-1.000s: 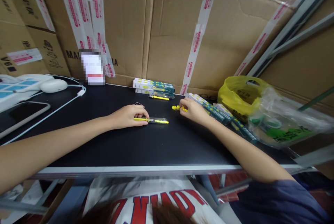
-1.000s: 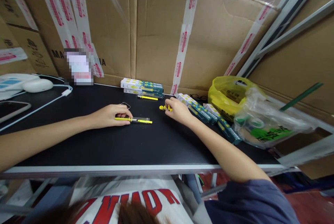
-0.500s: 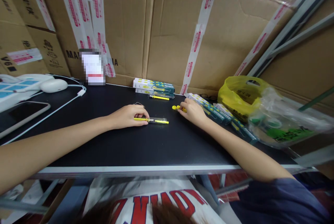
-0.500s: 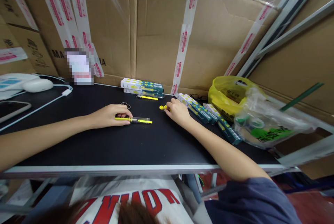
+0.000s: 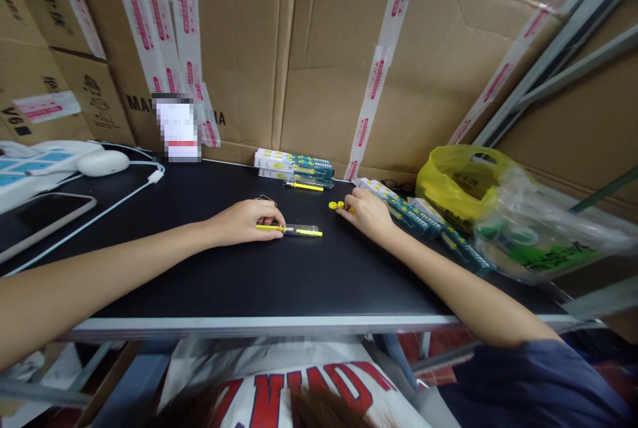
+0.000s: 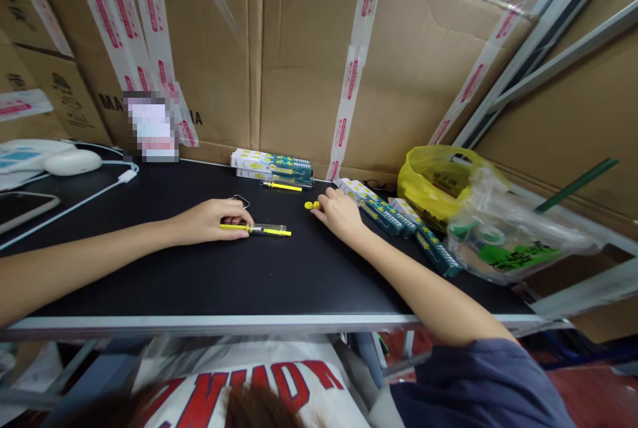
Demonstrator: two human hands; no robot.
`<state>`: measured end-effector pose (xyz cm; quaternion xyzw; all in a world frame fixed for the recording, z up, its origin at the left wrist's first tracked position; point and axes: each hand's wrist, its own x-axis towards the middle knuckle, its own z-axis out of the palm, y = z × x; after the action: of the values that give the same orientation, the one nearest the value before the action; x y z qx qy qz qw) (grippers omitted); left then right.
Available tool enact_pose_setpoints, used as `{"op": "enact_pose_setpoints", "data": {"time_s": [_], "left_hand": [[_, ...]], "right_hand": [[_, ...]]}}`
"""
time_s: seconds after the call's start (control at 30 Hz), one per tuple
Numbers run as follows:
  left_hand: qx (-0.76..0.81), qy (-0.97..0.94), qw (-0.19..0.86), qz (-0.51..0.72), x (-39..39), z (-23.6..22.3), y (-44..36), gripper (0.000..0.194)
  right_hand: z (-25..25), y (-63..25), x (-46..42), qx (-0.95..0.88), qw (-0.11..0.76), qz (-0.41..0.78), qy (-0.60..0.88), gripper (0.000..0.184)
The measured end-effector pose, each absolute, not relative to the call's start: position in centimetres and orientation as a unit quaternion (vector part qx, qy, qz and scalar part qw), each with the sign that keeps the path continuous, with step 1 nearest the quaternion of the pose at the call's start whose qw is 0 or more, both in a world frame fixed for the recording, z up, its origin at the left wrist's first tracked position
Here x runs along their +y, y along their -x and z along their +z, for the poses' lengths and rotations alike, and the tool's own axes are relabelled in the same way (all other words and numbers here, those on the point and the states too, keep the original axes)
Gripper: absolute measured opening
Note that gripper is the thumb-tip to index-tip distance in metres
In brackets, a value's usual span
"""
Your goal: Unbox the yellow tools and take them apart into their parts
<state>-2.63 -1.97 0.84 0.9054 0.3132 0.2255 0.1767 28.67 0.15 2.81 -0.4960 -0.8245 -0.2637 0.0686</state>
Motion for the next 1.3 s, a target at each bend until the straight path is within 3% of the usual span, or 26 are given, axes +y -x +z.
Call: {"op": "enact_pose_setpoints", "data": {"time_s": [0.17, 0.33, 0.47, 0.9, 1.3], "left_hand": [[0.311, -0.906, 0.168, 0.232, -2.1, 0.9, 2.6, 0.029], [0.293, -0.912, 0.168, 0.232, -2.0, 0.7, 2.5, 0.031], [0.283, -0.916, 0.166, 0.231, -2.0, 0.7, 2.3, 0.033], [0.310, -0.921, 0.120, 0.203, -1.6, 1.2, 3.2, 0.032], [0.265, -0.930, 0.134, 0.215, -1.2, 0.5, 3.0, 0.031]], "right_hand": [[3.7, -27.9, -1.0, -0.844, 0.133, -0.228, 0.467, 0.034], [3.6, -25.7, -3.3, -0.924, 0.169, -0.044, 0.341, 0.034], [2.6, -24.8, -3.7, -0.935, 0.181, 0.032, 0.303, 0.027], [2.4, -26.9, -1.5, -0.927, 0.193, 0.061, 0.314, 0.013], [1.8, -26.7, -1.5, -0.925, 0.198, 0.090, 0.311, 0.028]]}}
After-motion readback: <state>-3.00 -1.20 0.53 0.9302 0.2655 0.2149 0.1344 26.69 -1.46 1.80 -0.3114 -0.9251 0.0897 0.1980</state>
